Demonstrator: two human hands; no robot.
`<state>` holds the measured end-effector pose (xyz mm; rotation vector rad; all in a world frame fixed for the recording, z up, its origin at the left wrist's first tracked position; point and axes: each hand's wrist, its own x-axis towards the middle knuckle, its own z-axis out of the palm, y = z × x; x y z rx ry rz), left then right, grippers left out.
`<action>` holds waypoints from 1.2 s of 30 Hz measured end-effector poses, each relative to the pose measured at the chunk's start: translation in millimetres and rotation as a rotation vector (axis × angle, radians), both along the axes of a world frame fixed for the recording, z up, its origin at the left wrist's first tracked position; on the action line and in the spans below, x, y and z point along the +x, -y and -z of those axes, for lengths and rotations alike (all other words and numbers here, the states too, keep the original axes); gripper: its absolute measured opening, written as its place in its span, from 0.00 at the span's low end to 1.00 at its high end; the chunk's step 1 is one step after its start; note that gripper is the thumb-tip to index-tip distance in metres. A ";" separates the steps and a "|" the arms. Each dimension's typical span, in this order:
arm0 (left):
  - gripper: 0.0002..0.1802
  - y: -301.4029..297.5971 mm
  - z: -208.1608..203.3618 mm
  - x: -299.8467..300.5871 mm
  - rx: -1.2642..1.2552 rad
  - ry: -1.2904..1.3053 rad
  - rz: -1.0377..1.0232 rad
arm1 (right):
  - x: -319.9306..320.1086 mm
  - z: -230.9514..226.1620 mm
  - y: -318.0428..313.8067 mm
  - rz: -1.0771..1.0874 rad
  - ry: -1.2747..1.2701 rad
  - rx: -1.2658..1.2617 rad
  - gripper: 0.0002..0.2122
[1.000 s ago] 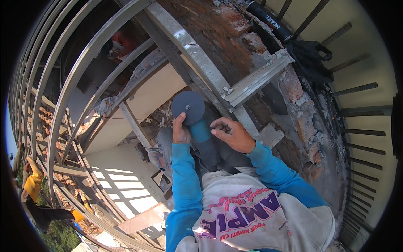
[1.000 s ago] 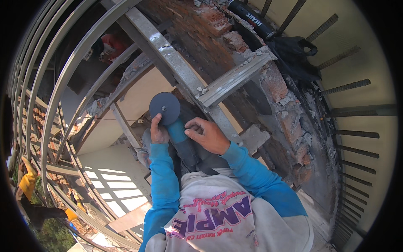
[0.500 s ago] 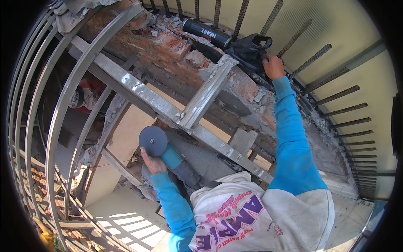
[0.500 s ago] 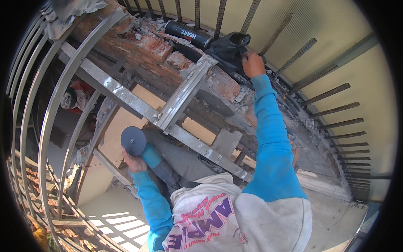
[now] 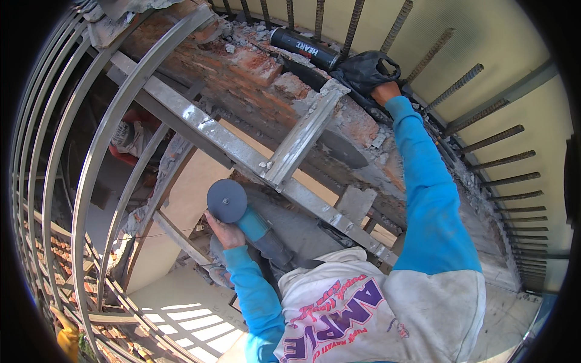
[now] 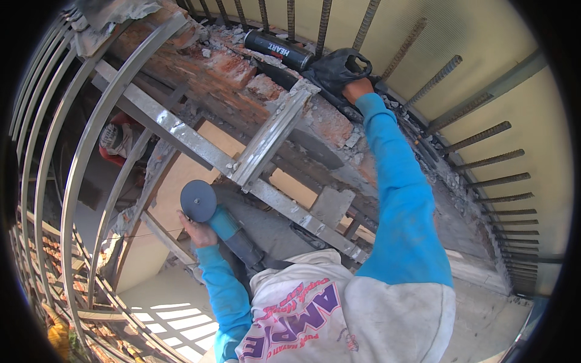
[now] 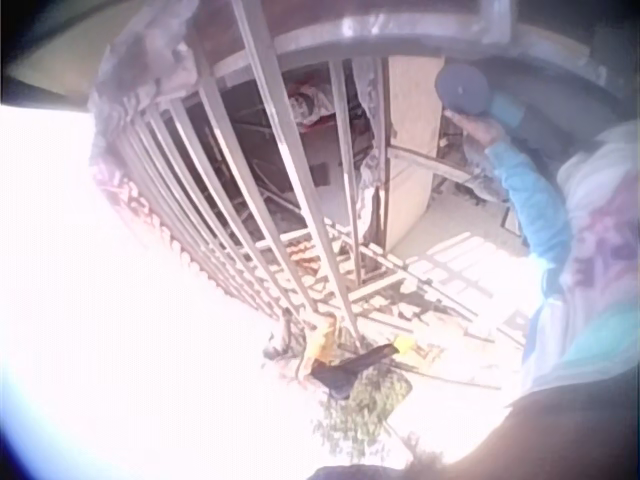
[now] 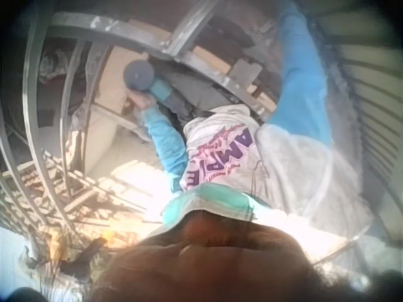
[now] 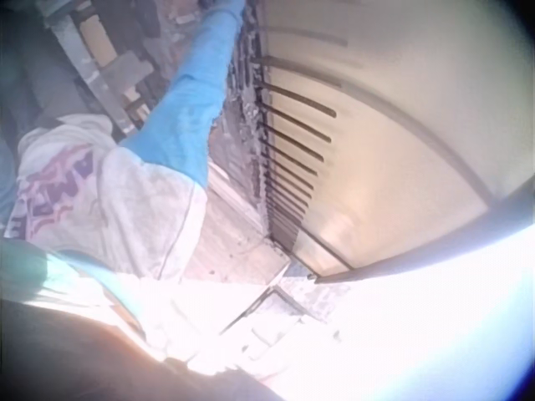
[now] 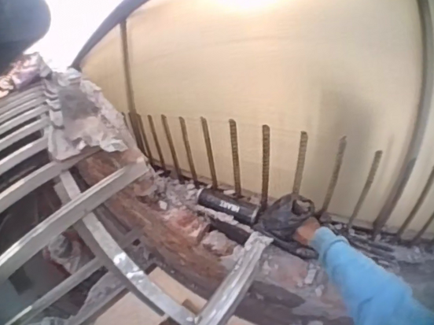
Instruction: The person removes a metal nut and a disc from an angle grinder, places a different disc onto the tool, and tightens the nut before using the grinder on a metal beam.
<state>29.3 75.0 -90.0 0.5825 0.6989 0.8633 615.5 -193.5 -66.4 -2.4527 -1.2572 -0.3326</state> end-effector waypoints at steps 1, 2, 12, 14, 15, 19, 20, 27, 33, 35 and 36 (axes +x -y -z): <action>0.30 3.2 -6.9 4.7 0.023 -0.024 -0.004 | -2.2 -1.6 -1.9 0.002 -0.005 -0.090 0.11; 0.30 4.1 -10.2 -10.1 0.052 -0.079 -0.065 | -39.2 -26.1 -36.9 0.011 0.052 -0.382 0.10; 0.31 5.1 -10.8 -2.8 0.055 -0.070 -0.023 | -49.5 -40.8 -27.6 0.080 0.051 -0.431 0.11; 0.31 5.2 -13.0 -1.5 0.069 -0.059 -0.006 | -30.6 -34.1 -13.6 0.057 0.129 -0.414 0.11; 0.31 5.7 -14.8 2.2 0.058 -0.051 -0.002 | -21.5 -29.4 -8.0 0.041 0.165 -0.405 0.12; 0.31 7.7 -16.9 -5.9 0.045 -0.077 -0.050 | -61.2 -57.2 -27.5 0.248 -0.118 -0.257 0.13; 0.31 7.1 -16.1 -3.7 0.048 -0.074 -0.031 | -58.5 -53.4 -23.6 0.258 -0.098 -0.222 0.13; 0.32 9.5 -20.2 1.7 0.053 -0.076 0.003 | -40.9 -44.0 -14.5 0.184 -0.072 -0.047 0.19; 0.33 6.2 -11.8 -0.6 0.058 -0.088 0.020 | -83.3 -76.1 -24.5 0.390 -0.077 -0.266 0.15; 0.33 4.3 -6.6 -3.1 0.061 -0.086 0.027 | -100.7 -83.6 -24.2 0.319 0.054 -0.301 0.14; 0.33 4.0 -5.7 -3.8 0.059 -0.091 0.027 | -103.9 -86.1 -22.2 0.317 -0.008 -0.333 0.14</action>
